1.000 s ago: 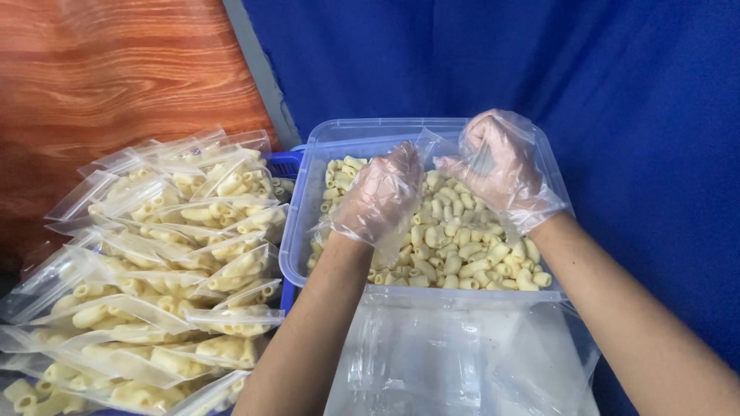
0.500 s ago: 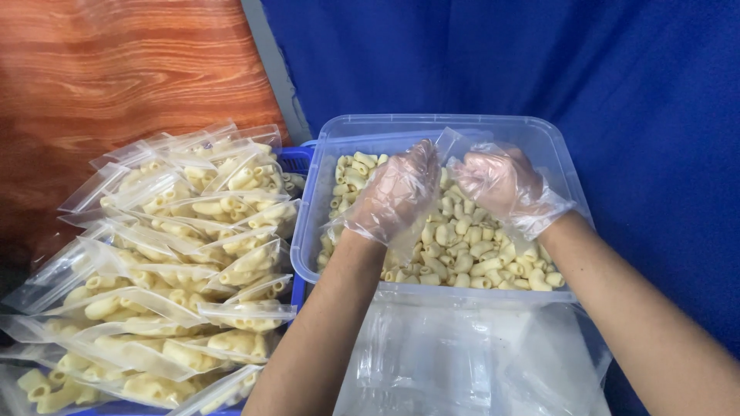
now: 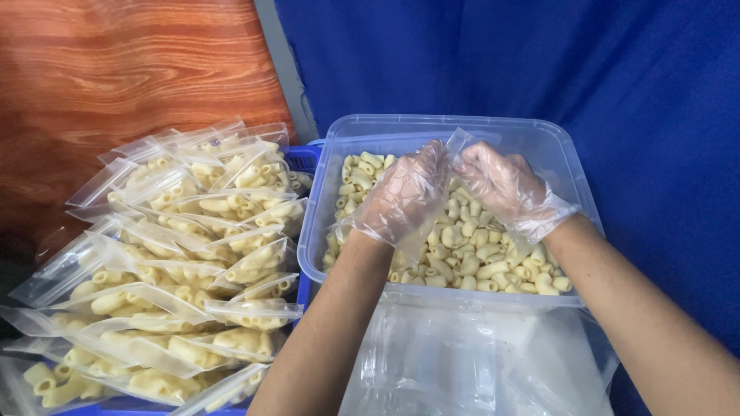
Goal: The person scoops macaroni pasta from a large plastic container into small clear plastic bags using gloved hands. The filled bags are then placed into a blue basket next to the container.
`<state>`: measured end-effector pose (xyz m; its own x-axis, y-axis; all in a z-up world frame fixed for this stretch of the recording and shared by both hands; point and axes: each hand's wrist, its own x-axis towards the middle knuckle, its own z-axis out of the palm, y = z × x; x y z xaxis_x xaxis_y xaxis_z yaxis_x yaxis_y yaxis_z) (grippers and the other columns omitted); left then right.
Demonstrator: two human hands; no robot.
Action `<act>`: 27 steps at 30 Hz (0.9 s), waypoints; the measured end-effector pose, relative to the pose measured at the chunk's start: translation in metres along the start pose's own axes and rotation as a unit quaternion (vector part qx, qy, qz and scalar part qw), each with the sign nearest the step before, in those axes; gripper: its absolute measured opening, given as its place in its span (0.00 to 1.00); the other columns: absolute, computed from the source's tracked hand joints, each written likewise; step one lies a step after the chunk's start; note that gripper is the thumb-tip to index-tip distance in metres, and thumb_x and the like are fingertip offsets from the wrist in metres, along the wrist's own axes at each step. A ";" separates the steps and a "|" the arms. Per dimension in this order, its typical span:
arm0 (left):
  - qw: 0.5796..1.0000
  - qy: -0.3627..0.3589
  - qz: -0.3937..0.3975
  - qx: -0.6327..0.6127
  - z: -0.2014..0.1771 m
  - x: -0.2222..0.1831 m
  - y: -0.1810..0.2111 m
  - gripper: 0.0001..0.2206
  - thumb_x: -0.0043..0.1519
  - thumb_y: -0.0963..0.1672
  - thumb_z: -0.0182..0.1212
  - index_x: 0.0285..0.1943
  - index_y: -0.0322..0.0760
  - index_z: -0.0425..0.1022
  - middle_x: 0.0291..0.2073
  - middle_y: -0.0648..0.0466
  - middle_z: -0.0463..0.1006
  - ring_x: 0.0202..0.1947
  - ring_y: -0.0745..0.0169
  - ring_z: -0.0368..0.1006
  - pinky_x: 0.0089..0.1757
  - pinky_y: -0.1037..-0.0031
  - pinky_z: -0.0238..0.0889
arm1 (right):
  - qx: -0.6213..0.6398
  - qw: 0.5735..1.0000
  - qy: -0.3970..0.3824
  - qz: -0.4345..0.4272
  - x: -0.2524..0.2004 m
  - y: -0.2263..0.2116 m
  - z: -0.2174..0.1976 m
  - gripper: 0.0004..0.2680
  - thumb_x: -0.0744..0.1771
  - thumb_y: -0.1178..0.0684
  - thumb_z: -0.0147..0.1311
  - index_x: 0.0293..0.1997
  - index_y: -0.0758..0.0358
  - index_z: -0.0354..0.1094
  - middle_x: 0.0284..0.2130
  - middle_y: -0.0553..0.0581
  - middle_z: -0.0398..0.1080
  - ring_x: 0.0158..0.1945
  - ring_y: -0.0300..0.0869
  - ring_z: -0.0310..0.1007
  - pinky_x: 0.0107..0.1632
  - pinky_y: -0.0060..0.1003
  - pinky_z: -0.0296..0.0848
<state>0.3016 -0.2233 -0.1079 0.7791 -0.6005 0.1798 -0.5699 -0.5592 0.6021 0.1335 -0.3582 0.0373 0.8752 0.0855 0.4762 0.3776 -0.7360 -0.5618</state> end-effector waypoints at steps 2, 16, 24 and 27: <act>0.999 -0.003 0.019 -0.033 -0.006 -0.005 0.005 0.17 0.66 0.53 0.52 0.55 0.44 0.74 0.41 0.44 0.83 0.48 0.39 0.80 0.47 0.53 0.75 | -0.017 1.000 0.010 -0.014 0.001 -0.012 -0.004 0.05 0.72 0.49 0.49 0.47 0.54 0.69 0.18 0.63 0.71 0.24 0.58 0.73 0.30 0.49 0.70; 0.991 -0.026 0.059 -0.117 -0.152 -0.100 0.146 0.12 0.67 0.53 0.50 0.50 0.51 0.74 0.44 0.53 0.84 0.50 0.47 0.79 0.49 0.59 0.74 | -0.065 0.963 -0.069 0.251 0.007 -0.025 -0.006 0.14 0.68 0.43 0.43 0.57 0.50 0.68 0.44 0.64 0.78 0.52 0.62 0.76 0.51 0.61 0.73; 0.991 -0.050 0.049 -0.114 -0.158 -0.106 0.148 0.14 0.67 0.51 0.52 0.58 0.48 0.73 0.52 0.50 0.82 0.56 0.43 0.75 0.55 0.54 0.70 | -0.021 0.968 -0.093 0.232 0.011 -0.032 -0.015 0.12 0.69 0.37 0.42 0.52 0.42 0.70 0.42 0.56 0.78 0.52 0.56 0.76 0.54 0.54 0.72; 0.987 -0.060 0.057 -0.136 -0.170 -0.112 0.155 0.10 0.66 0.48 0.53 0.53 0.45 0.73 0.49 0.47 0.82 0.55 0.39 0.76 0.54 0.52 0.70 | -0.002 0.970 -0.105 0.220 0.013 -0.036 -0.015 0.11 0.70 0.35 0.42 0.50 0.39 0.70 0.41 0.53 0.78 0.52 0.53 0.76 0.54 0.51 0.72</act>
<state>0.1708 -0.1457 0.0973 0.6688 -0.7227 0.1746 -0.5480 -0.3204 0.7727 0.1271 -0.3406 0.0742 0.9938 -0.1032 0.0421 -0.0477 -0.7354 -0.6760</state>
